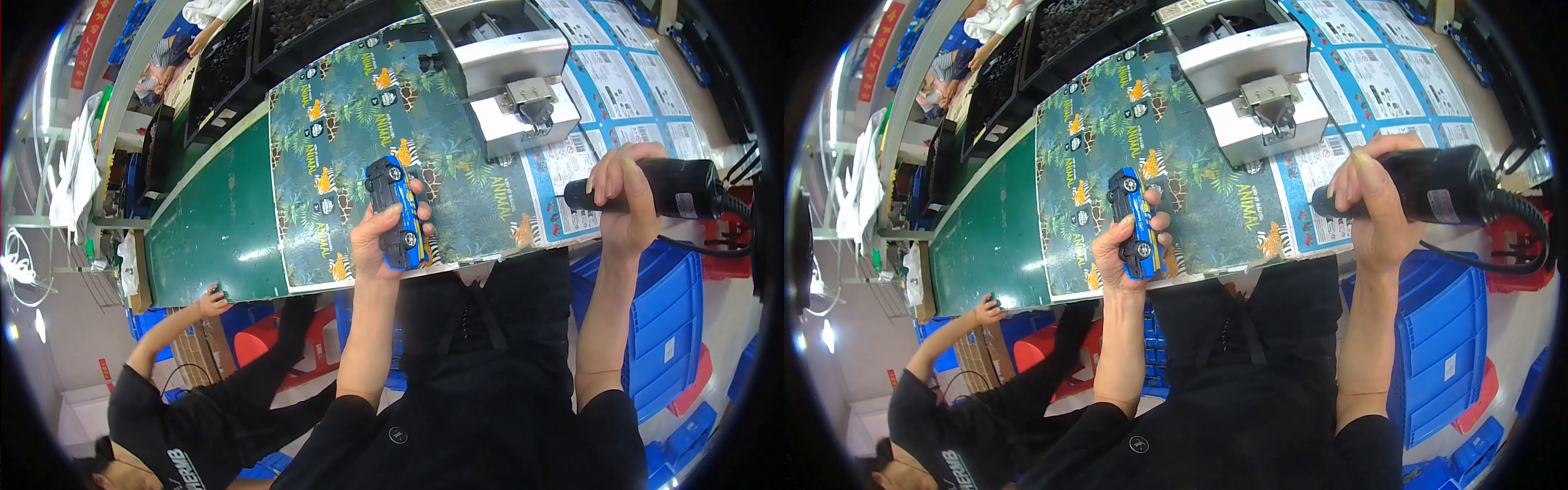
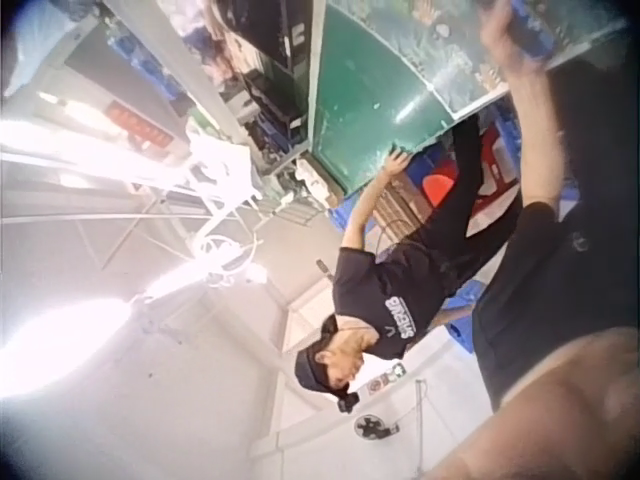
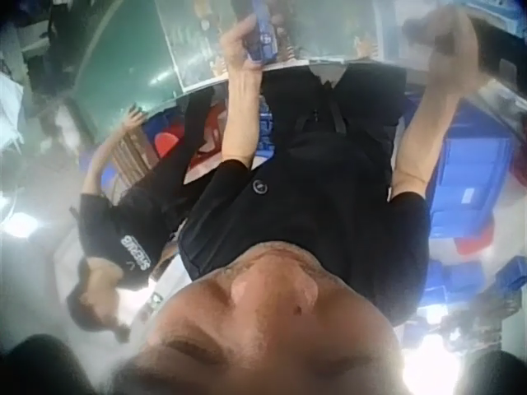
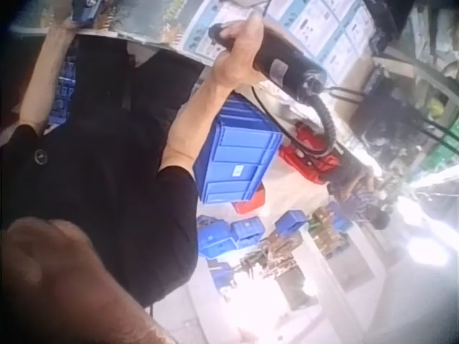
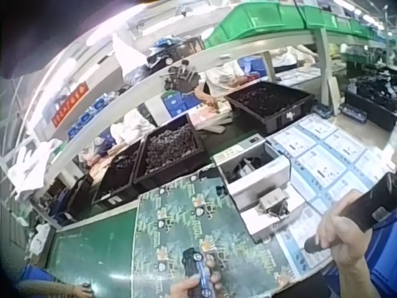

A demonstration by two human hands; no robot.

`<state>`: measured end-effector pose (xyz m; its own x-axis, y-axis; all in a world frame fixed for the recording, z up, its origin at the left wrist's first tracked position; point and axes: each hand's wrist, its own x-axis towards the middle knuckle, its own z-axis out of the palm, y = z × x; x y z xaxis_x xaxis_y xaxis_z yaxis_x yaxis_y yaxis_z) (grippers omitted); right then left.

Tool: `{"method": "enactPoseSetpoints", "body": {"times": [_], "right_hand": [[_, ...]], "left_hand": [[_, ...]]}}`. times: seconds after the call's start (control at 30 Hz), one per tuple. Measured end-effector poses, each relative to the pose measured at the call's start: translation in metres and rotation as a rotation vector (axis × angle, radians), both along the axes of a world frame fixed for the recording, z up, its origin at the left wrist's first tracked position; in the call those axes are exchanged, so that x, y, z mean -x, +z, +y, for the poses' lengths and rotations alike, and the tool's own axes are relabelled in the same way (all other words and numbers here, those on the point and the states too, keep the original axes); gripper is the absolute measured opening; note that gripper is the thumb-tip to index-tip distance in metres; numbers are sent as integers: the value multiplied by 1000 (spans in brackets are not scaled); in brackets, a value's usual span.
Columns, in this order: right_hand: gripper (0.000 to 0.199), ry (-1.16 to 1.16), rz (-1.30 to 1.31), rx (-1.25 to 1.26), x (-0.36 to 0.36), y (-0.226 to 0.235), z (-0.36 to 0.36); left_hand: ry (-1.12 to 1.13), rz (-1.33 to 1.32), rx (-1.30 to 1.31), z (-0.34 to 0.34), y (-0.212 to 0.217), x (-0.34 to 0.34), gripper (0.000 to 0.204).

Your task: The person assembles toy cars by driving screws into their undersides using an electric screwdriver, then reaches up and retrieves a plastic bag of parts from an overhead shelf.

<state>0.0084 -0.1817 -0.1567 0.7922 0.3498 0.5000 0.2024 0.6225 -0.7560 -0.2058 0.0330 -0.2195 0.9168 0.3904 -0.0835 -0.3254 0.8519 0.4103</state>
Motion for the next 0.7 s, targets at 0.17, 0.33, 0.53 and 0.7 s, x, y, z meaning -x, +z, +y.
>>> {"method": "enactPoseSetpoints", "body": {"times": [0.17,0.33,0.53,0.7], "right_hand": [[18,-8,14,-12,-3,-4,-1],[18,-47,48,-23,-1,-2,-7],[14,17,10,21,-3,-6,-5],[18,108,14,94,-22,-17,-26]], "left_hand": [[-73,-105,145,-3,3,-11,53],[-130,-145,271,-6,6,-14,57],[-77,-113,207,-4,3,-6,55],[70,-4,-208,23,25,59,74]]}}
